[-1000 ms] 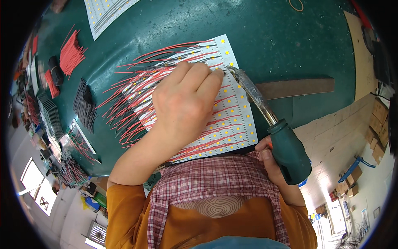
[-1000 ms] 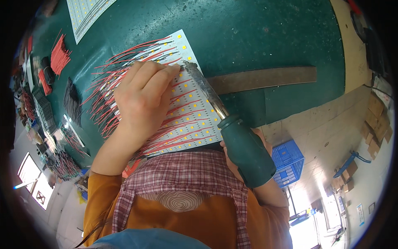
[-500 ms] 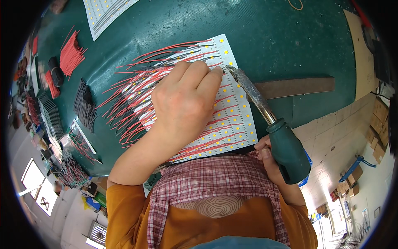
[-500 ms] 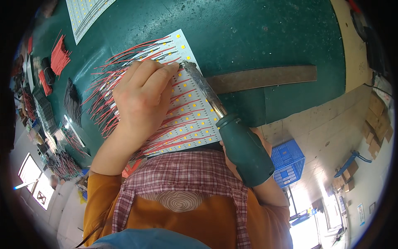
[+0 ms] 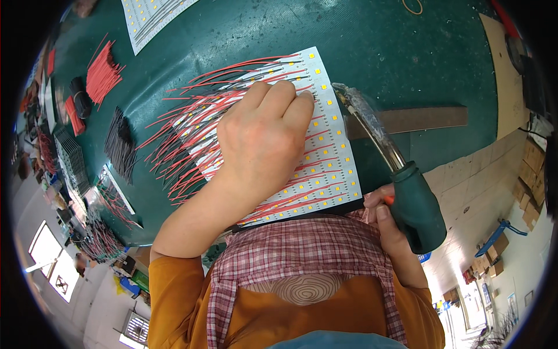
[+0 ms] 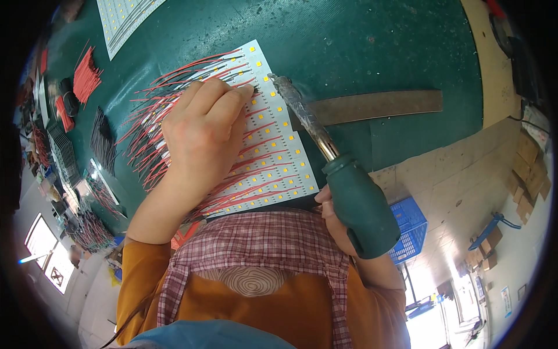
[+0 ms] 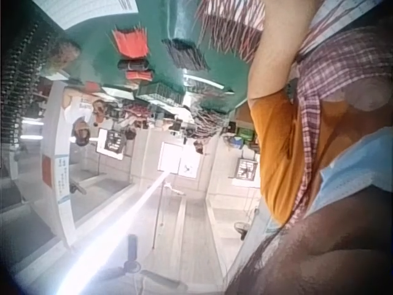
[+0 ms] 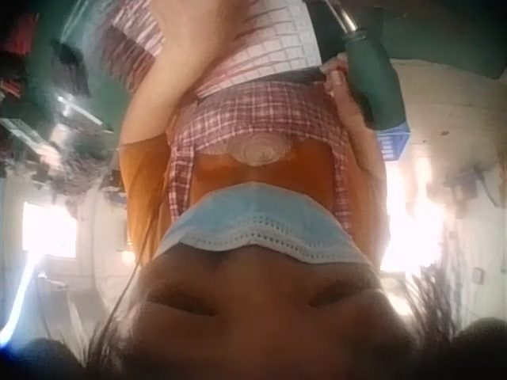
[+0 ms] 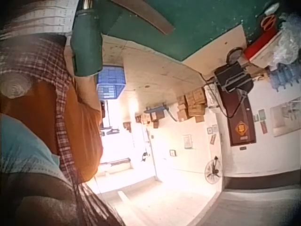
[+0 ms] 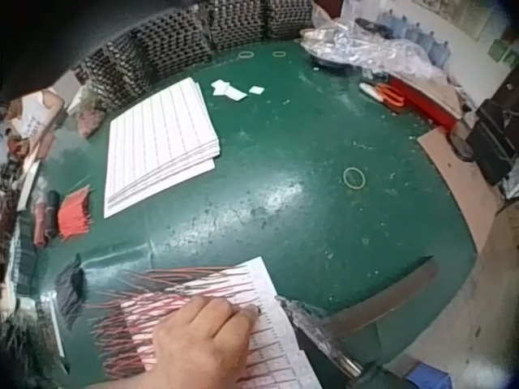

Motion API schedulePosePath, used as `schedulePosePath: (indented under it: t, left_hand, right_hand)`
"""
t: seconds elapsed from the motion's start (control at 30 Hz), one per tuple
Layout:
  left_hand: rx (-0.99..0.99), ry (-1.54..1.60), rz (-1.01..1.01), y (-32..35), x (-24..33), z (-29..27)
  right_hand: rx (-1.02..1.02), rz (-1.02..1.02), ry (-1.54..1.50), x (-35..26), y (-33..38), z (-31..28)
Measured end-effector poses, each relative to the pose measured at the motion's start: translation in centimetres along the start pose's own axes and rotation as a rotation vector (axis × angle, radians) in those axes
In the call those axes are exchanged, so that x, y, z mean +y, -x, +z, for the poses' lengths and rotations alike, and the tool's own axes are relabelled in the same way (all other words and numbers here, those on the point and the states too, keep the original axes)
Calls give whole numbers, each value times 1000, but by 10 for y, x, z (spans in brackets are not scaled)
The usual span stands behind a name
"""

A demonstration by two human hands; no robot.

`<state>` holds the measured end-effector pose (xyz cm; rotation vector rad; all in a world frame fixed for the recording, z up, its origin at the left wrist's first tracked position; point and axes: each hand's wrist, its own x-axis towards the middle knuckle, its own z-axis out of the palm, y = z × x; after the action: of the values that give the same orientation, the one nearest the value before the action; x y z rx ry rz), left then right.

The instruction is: Connecting wires to LED strip circuit boards using a specialized heating or soldering tool.

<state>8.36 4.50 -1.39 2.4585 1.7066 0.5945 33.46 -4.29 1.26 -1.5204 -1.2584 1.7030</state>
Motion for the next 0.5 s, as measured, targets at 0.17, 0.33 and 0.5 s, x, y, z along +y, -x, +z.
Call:
schedulePosePath:
  t: [0.17,0.33,0.5]
  left_hand:
    - [16,-20,-19,1,-1,1]
    - [18,12,-27,1,-2,4]
    - [49,30,-30,11,-15,-14]
  right_hand:
    - [-22,-28,42,-1,0,5]
    - [52,62,-188,-15,-8,18]
    - [65,-109,-502,-5,-36,30]
